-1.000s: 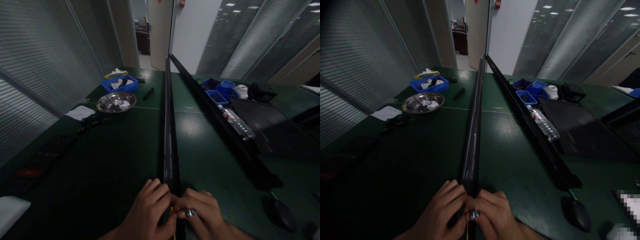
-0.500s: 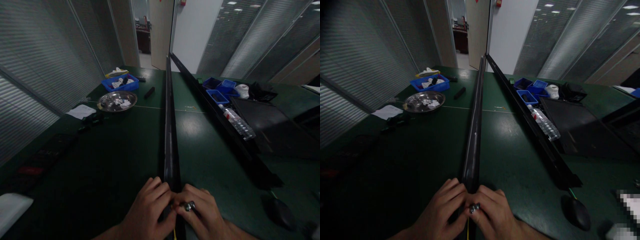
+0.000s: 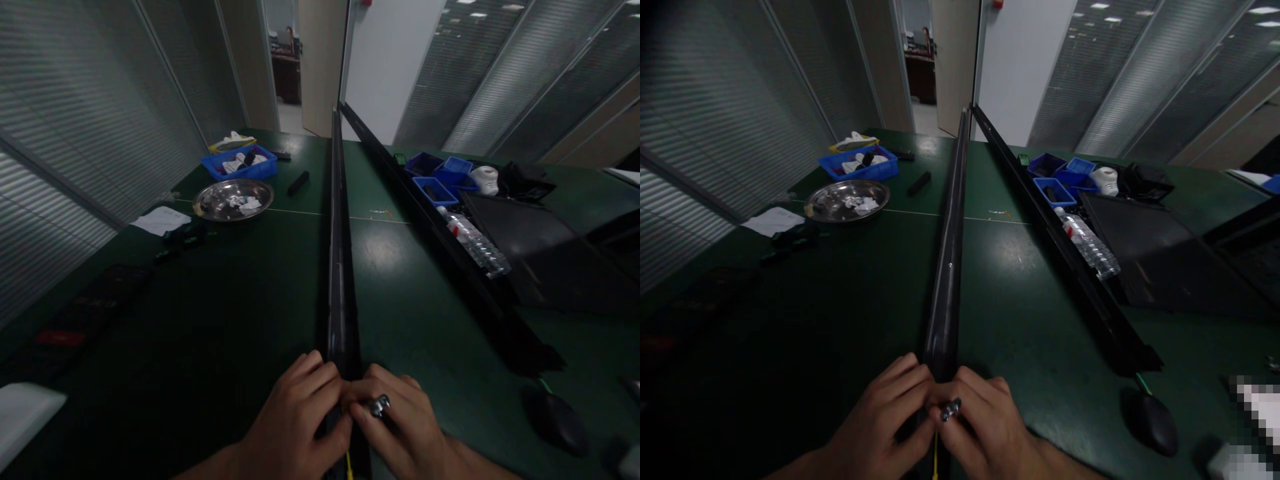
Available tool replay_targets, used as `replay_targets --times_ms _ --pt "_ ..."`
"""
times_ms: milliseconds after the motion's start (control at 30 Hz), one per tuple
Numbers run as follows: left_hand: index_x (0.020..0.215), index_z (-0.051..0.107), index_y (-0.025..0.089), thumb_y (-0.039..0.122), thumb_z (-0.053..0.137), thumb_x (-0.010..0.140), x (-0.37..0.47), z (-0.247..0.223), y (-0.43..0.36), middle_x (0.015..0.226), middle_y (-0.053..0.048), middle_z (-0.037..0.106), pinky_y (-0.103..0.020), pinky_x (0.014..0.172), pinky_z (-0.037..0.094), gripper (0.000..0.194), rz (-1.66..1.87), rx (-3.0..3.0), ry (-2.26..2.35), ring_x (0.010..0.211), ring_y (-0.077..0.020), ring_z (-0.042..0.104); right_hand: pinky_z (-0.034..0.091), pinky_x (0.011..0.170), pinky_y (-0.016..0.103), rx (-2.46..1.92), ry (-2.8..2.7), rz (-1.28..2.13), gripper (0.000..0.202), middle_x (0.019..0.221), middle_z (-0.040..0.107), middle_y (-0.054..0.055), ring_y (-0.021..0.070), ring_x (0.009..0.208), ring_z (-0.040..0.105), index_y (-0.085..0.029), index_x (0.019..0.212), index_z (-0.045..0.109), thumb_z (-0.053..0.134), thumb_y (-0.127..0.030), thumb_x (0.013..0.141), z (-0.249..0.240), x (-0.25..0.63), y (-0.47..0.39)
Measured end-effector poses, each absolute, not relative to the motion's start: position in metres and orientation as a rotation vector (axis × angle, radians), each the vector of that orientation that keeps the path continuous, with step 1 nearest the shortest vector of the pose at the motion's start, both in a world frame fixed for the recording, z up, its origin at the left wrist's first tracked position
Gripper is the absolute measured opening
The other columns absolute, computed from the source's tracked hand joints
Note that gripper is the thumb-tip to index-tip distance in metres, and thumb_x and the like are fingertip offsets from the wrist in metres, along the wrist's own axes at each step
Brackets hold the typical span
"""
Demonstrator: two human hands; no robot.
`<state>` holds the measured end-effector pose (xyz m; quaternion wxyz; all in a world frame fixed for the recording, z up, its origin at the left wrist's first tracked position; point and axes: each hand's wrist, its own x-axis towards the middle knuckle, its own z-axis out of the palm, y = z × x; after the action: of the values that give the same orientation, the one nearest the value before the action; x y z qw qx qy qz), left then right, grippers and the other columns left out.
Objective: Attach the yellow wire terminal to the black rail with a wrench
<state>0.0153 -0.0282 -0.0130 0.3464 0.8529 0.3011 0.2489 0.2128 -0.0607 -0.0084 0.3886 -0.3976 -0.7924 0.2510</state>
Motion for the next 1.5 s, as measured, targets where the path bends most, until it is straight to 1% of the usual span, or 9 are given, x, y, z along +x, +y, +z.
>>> replay_targets --times_ms 267,667,900,1133,1300,1400,1500 --pt "0.091 0.061 0.017 0.015 0.048 0.098 0.015 -0.01 -0.027 0.087 -0.005 0.062 -0.037 0.077 0.04 0.015 0.683 2.178 0.771 0.083 -0.022 0.051 0.04 0.063 0.028 -1.01 -2.052 0.656 0.019 0.089 0.068 0.001 0.0127 0.073 0.064 -0.019 0.118 0.058 0.042 -0.024 0.109 -0.01 0.215 -0.064" --pt "0.091 0.058 0.018 0.015 0.049 0.096 0.015 -0.006 -0.028 0.088 -0.005 0.062 -0.038 0.078 0.039 0.011 0.679 2.161 0.775 0.084 -0.0223 0.051 0.042 0.07 0.03 -1.041 -2.116 0.703 0.023 0.098 0.068 0.003 0.0144 0.082 0.066 -0.021 0.129 0.053 0.04 -0.025 0.11 -0.014 0.218 -0.067" --pt "0.092 0.059 0.018 0.015 0.049 0.095 0.017 -0.007 -0.028 0.088 -0.004 0.062 -0.038 0.077 0.039 0.011 0.698 2.163 0.766 0.083 -0.0215 0.052 0.044 0.07 0.03 -1.023 -2.124 0.704 0.023 0.098 0.068 0.003 0.0143 0.082 0.066 -0.021 0.128 0.052 0.039 -0.023 0.109 -0.01 0.218 -0.065" --pt "0.092 0.06 0.018 0.015 0.049 0.094 0.017 -0.004 -0.028 0.088 -0.005 0.063 -0.037 0.078 0.041 0.012 0.696 2.161 0.782 0.082 -0.0215 0.052 0.046 0.068 0.028 -1.014 -2.125 0.654 0.024 0.094 0.069 0.003 0.0143 0.079 0.067 -0.02 0.125 0.054 0.036 -0.026 0.11 -0.005 0.215 -0.061" --pt "0.091 0.06 0.018 0.015 0.051 0.094 0.017 -0.001 -0.028 0.088 -0.005 0.063 -0.036 0.076 0.041 0.01 0.697 2.149 0.785 0.083 -0.0219 0.053 0.046 0.068 0.028 -1.024 -2.126 0.668 0.023 0.096 0.069 0.004 0.0146 0.079 0.067 -0.02 0.124 0.053 0.036 -0.027 0.111 -0.004 0.216 -0.063" --pt "0.094 0.06 0.018 0.016 0.049 0.095 0.016 0.0 -0.028 0.09 -0.005 0.064 -0.038 0.081 0.043 0.011 0.662 2.145 0.782 0.084 -0.0223 0.054 0.045 0.067 0.028 -1.029 -2.127 0.673 0.023 0.097 0.068 0.004 0.0149 0.079 0.066 -0.02 0.124 0.053 0.035 -0.027 0.111 -0.004 0.216 -0.063" --pt "0.098 0.06 0.018 0.017 0.049 0.097 0.016 -0.001 -0.029 0.094 -0.006 0.065 -0.044 0.091 0.043 0.011 0.639 2.149 0.79 0.089 -0.0234 0.056 0.046 0.067 0.028 -1.027 -2.13 0.683 0.024 0.096 0.067 0.004 0.0151 0.079 0.066 -0.02 0.125 0.052 0.033 -0.026 0.111 -0.004 0.215 -0.063"
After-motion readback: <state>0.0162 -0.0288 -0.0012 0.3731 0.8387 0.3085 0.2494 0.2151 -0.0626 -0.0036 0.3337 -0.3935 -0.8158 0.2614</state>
